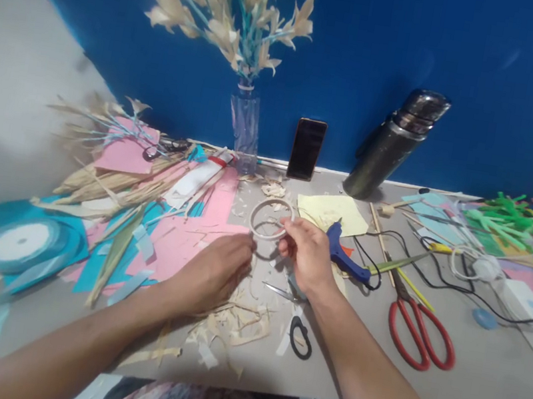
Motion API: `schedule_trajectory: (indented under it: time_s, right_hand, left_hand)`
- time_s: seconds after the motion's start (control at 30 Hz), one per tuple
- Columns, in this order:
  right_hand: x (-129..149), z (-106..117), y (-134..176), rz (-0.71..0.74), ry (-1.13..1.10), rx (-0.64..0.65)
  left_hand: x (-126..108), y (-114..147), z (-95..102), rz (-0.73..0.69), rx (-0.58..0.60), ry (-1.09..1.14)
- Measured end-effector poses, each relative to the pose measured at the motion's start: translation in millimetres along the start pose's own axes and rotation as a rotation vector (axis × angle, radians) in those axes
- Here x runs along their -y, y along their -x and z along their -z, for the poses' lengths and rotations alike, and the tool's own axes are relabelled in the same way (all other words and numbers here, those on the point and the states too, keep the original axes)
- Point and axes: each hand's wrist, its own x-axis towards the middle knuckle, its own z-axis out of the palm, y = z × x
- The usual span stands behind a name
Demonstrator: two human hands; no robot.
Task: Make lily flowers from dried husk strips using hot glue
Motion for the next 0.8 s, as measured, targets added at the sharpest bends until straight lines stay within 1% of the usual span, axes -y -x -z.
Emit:
schedule_trajectory:
  time_s: [0.07, 0.1, 0.13, 0.23, 0.27, 0.37, 0.4, 0.47, 0.5, 0.53, 0.6, 0.67, 0.73, 0.8]
  right_hand:
    - [-0.6, 0.2, -0.3, -0.011, 0.007, 0.003]
    - [-0.8, 0.3, -0.3, -0.016, 0.006, 0.004]
    - [-0.9, 0.3, -0.3, -0.02, 0.004, 0.006]
    - [-1.4, 0.4, -0.4, -0.033, -0.005, 0.007]
    - [-1.5, 0.4, -0.5, -0.038, -0.006, 0.008]
    - [-1.9, 0.5, -0.9, -0.048, 0.001, 0.018]
    - [-2.1, 0.6, -0.9, -0.049, 0.008, 0.025]
    - [-2.8, 1.1, -1.0, -0.057, 0.038, 0.044]
    - [-3.4, 1.4, -1.0, -0.064, 0.062, 0.059]
    - [-4.4, 1.7, -0.9, -0.07, 0.093, 0.074]
    - [-6.9, 2.5, -0.7, -0.071, 0.167, 0.101]
    - [-9.8, 3.5, -0.6, -0.056, 0.228, 0.119]
    - [-12.1, 4.6, -0.7, -0.039, 0.257, 0.129]
    - [-13.1, 6.0, -1.2, -0.02, 0.276, 0.137]
  left_hand:
    - [-1.8, 1.2, 0.9, -0.065, 0.094, 0.059]
    - [-3.1, 2.0, 2.0, -0.062, 0.115, 0.094]
    - [-4.6, 2.7, 3.4, -0.048, 0.108, 0.123]
    - [-9.3, 4.1, 8.1, -0.001, 0.034, 0.158]
    - [-10.7, 4.3, 9.6, 0.012, 0.049, 0.179]
    - [-12.1, 4.5, 13.4, 0.084, 0.175, 0.319]
    - [-11.1, 4.2, 14.0, 0.131, 0.173, 0.33]
    - [-6.2, 2.7, 13.9, 0.218, 0.079, 0.224]
    - [-2.8, 1.6, 13.3, 0.25, 0.032, 0.129]
    - [0.6, 0.5, 12.7, 0.277, 0.009, 0.032]
    - [5.7, -1.6, 12.5, 0.321, 0.039, -0.108]
    - [6.8, -2.9, 14.8, 0.362, 0.09, -0.169]
    - [5.1, -3.4, 18.8, 0.402, 0.102, -0.176]
    - [3.9, -3.2, 22.0, 0.446, 0.083, -0.147]
